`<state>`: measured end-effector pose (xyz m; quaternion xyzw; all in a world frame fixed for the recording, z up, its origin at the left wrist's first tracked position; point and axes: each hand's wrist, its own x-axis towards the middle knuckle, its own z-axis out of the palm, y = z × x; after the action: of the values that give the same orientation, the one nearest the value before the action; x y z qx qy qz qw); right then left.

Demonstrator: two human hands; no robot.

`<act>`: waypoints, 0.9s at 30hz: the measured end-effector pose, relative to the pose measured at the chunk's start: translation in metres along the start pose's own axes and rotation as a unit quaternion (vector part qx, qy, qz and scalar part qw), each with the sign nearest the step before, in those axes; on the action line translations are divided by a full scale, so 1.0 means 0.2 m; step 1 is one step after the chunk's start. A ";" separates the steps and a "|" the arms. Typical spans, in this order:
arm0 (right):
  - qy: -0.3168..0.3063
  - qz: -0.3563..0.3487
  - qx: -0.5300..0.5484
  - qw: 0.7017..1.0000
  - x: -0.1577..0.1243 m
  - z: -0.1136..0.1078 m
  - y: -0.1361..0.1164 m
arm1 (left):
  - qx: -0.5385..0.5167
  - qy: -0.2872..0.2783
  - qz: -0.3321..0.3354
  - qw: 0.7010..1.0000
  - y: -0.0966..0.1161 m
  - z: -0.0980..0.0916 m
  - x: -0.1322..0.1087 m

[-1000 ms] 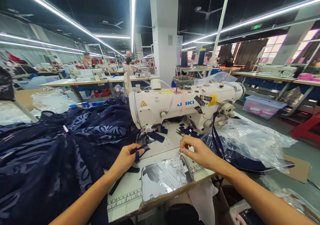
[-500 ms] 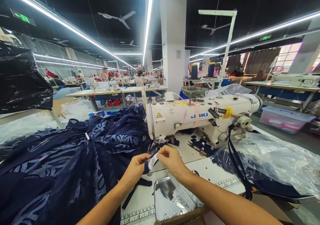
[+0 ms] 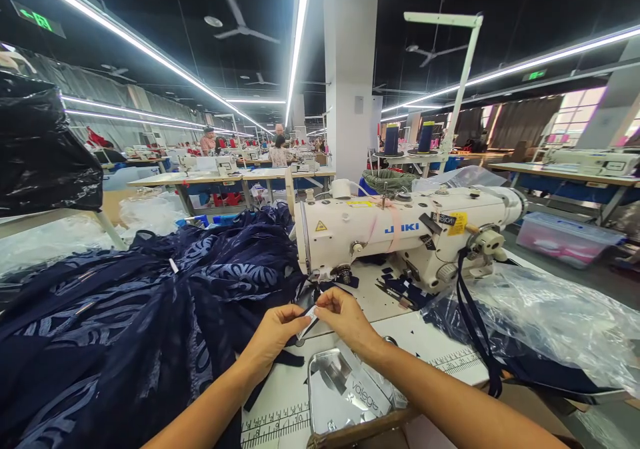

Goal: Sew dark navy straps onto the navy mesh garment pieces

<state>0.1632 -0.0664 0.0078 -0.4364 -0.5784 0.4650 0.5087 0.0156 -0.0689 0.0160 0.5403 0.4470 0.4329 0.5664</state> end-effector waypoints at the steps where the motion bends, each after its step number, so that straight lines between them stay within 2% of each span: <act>1: -0.011 0.014 0.010 1.000 0.00 0.00 -0.01 | 0.002 -0.002 -0.001 1.000 0.00 0.00 0.00; 5: -0.026 0.051 0.036 0.998 -0.03 -0.01 -0.04 | 0.005 -0.008 -0.008 1.000 0.01 0.00 0.00; 15: -0.021 0.034 0.055 0.998 -0.02 0.02 0.00 | 0.027 0.001 -0.010 1.000 -0.01 -0.01 0.04; 18: -0.059 -0.003 0.001 0.998 -0.01 -0.02 0.01 | 0.053 -0.023 -0.004 0.998 -0.03 -0.02 0.05; 20: -0.094 -0.053 -0.095 0.989 0.01 -0.09 0.02 | 0.066 -0.040 -0.004 0.997 -0.04 -0.04 0.06; 22: -0.102 -0.112 -0.248 0.957 0.05 -0.21 0.02 | 0.079 -0.050 0.001 0.996 -0.02 -0.07 0.07; 24: -0.059 -0.148 -0.432 0.888 0.12 -0.34 0.01 | 0.123 -0.065 0.007 0.990 0.01 -0.09 0.08; 26: 0.015 -0.152 -0.587 0.795 0.21 -0.48 0.01 | 0.227 -0.072 0.047 0.970 0.04 -0.10 0.10; 27: 0.034 -0.146 -0.608 0.780 0.26 -0.53 0.01 | 0.300 -0.062 0.096 0.947 0.05 -0.10 0.11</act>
<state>0.2639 -0.0049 0.0202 -0.5806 -0.7801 -0.0784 0.2194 0.0012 -0.0422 0.0256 0.7514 0.4663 0.2962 0.3608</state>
